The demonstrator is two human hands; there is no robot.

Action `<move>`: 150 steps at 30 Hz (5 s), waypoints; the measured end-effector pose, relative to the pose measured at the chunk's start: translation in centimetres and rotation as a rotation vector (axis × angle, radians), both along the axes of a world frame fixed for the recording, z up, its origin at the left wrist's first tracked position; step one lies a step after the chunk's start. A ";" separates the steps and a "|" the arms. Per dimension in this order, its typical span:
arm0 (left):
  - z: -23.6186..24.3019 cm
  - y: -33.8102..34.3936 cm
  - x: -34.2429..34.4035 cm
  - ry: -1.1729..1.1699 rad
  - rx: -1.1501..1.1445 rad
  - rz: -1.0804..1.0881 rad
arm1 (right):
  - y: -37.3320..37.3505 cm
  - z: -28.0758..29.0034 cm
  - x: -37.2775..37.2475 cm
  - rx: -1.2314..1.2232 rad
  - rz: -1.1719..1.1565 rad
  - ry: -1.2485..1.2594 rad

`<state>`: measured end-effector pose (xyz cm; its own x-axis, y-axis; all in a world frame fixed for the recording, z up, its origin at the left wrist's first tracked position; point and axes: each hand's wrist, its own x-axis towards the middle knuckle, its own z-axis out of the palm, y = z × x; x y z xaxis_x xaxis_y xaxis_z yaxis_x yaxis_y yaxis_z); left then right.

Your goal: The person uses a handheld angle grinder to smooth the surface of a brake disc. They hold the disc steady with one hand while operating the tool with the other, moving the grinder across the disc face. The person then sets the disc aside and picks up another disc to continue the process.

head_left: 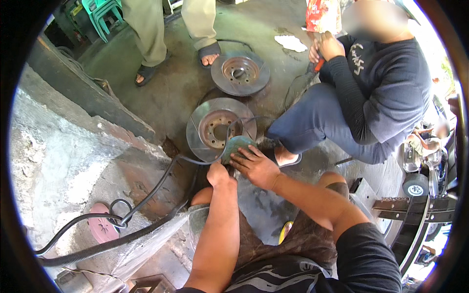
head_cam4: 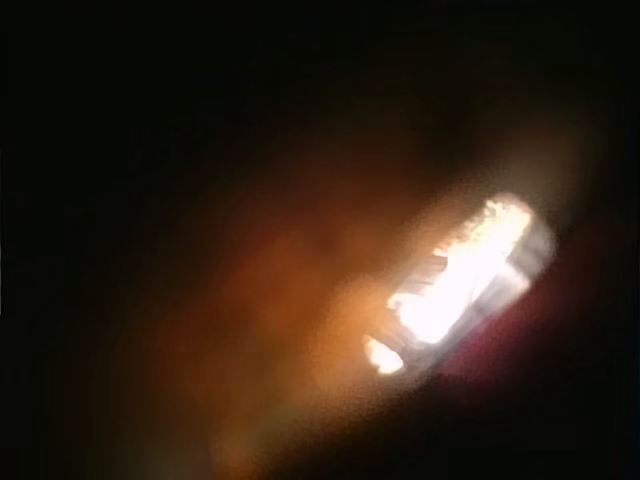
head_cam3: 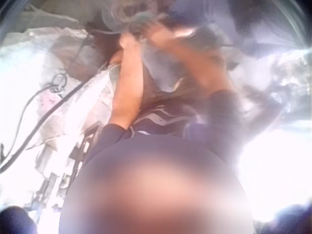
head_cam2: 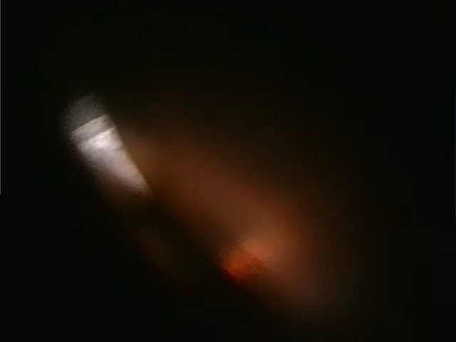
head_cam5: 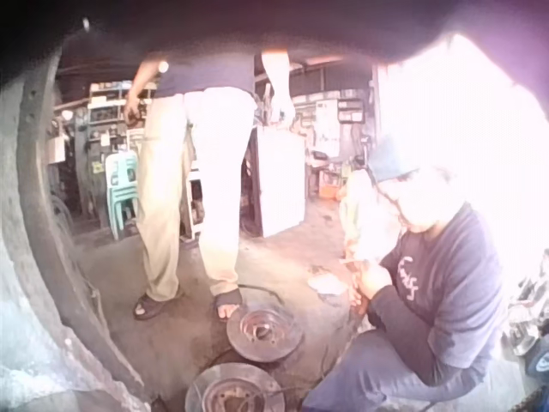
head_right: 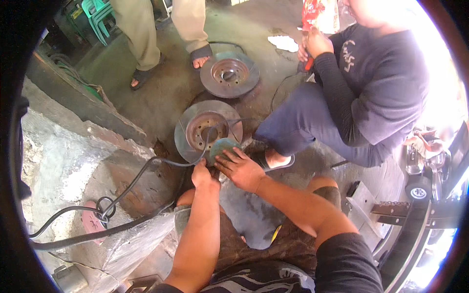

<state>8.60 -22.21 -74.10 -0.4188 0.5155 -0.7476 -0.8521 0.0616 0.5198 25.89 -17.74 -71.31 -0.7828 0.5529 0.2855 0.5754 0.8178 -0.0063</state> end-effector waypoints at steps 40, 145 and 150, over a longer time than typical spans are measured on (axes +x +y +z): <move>2.5 1.6 0.8 -0.023 -0.104 0.050 | 0.7 -0.6 0.2 -0.019 -0.367 -0.037; -0.3 0.5 -1.3 -0.135 -0.026 -0.095 | -4.1 0.2 -2.7 -0.165 0.025 -0.001; 3.9 1.2 0.4 -0.109 -0.022 0.114 | -2.2 0.5 -2.4 -0.100 -0.123 -0.052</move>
